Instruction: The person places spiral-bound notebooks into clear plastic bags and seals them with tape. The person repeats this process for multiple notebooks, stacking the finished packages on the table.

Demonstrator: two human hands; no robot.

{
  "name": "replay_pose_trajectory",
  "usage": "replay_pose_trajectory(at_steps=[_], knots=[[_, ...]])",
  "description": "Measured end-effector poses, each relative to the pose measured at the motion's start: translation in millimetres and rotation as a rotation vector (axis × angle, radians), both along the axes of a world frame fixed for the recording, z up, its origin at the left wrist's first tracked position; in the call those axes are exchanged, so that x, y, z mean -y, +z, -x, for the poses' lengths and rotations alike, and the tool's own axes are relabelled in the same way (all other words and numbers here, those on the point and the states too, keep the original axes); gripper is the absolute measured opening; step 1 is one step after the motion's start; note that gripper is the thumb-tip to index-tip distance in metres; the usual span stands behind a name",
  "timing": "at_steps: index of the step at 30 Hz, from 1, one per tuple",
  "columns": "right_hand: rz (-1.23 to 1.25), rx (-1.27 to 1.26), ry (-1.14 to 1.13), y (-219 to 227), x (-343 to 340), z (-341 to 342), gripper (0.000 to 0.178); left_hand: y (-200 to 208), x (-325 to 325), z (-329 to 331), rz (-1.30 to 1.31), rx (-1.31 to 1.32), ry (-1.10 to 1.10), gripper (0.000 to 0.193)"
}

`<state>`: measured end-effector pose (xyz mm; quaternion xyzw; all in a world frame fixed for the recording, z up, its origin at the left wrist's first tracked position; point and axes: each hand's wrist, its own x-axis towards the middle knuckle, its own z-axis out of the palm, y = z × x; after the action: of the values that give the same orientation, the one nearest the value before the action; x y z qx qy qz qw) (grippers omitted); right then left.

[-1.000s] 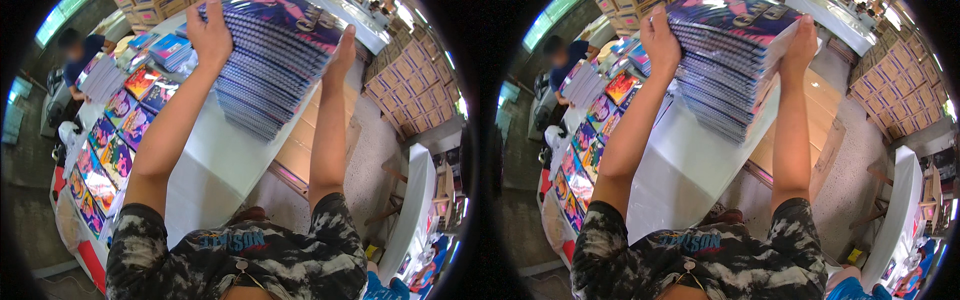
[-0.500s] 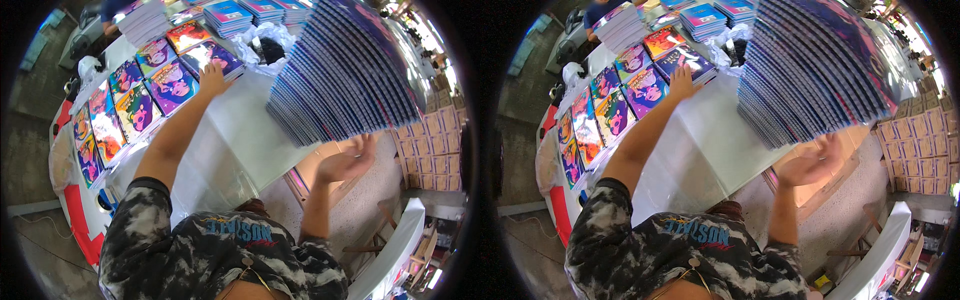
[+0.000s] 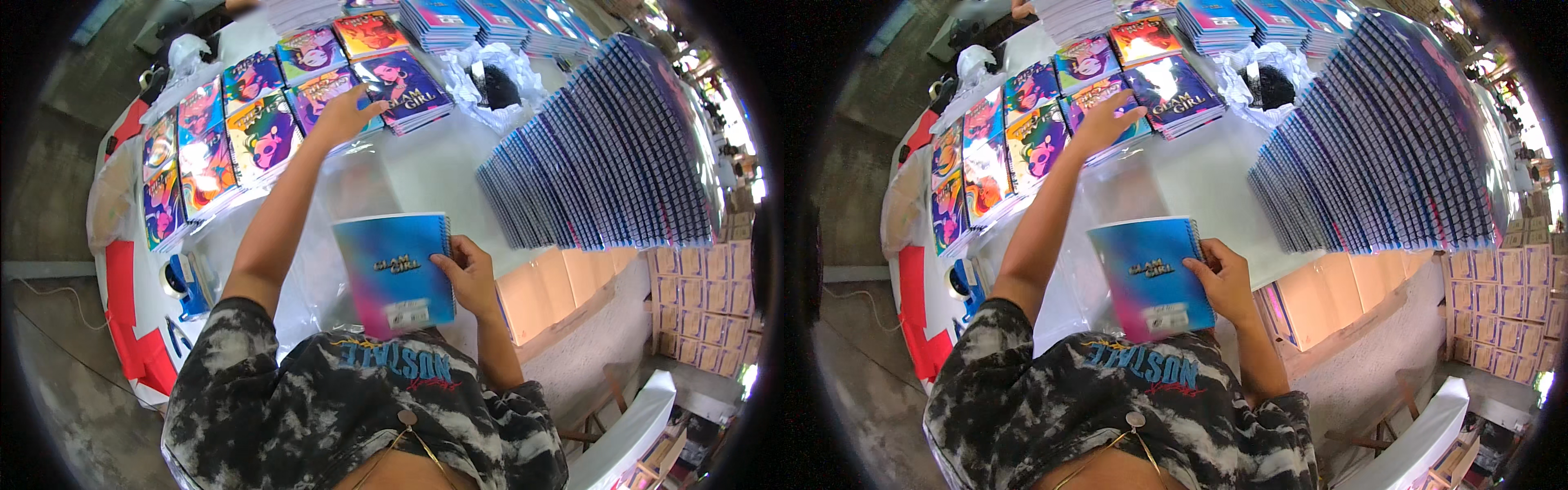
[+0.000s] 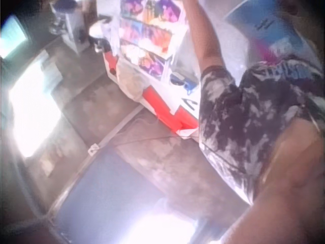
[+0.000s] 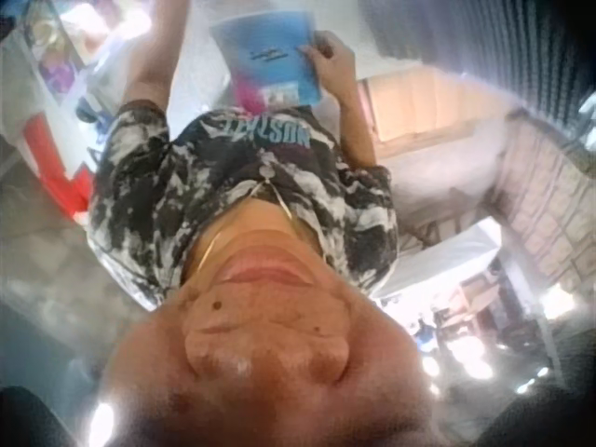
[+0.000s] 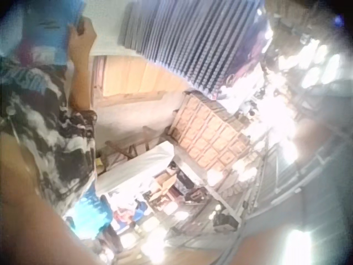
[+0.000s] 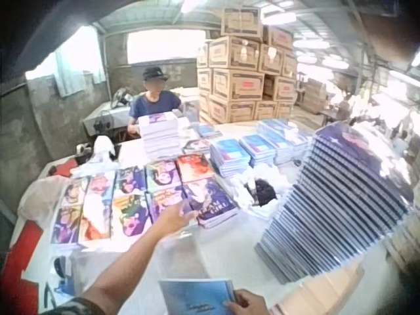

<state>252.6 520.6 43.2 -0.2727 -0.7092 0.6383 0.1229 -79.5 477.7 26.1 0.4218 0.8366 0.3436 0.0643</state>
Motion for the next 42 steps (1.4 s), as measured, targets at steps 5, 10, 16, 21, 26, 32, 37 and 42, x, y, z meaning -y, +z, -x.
replay_pose_trajectory(at_steps=[5, 10, 16, 21, 26, 32, 37, 42], knots=[[-0.281, -0.107, -0.220, 16.6, 26.8, -26.5, 0.020, -104.6, -24.6, 4.1, 0.309, -0.696, 0.246, 0.049], [-0.171, -0.188, -0.430, 31.4, 30.8, -59.4, 0.021, -37.4, 26.4, 36.1, -0.032, -0.332, 0.255, 0.033], [0.001, -0.307, -0.227, 23.8, 61.7, -19.8, 0.027, 62.3, 214.9, -28.3, -1.402, 0.159, 0.394, 0.049], [0.131, -0.226, 0.154, -14.1, 107.1, 86.6, 0.029, 86.2, 303.0, -95.7, -0.922, -0.035, 0.454, 0.027], [-0.331, 0.135, 0.386, -131.4, 115.3, 165.5, 0.027, -29.9, 333.9, -67.9, -0.034, -0.392, 0.029, 0.037], [-0.838, 0.079, 0.124, -94.7, 115.3, 215.1, 0.033, -89.1, 352.3, -86.0, 0.678, -0.417, 0.261, 0.062], [-0.948, 0.065, 0.136, -71.8, 90.6, 336.5, 0.051, -62.3, 308.2, 16.4, 0.169, -0.370, 0.478, 0.063], [-1.122, 0.339, 0.126, -100.5, 99.2, 378.2, 0.098, -84.5, 298.1, 45.5, 0.290, -0.534, 0.443, 0.051]])
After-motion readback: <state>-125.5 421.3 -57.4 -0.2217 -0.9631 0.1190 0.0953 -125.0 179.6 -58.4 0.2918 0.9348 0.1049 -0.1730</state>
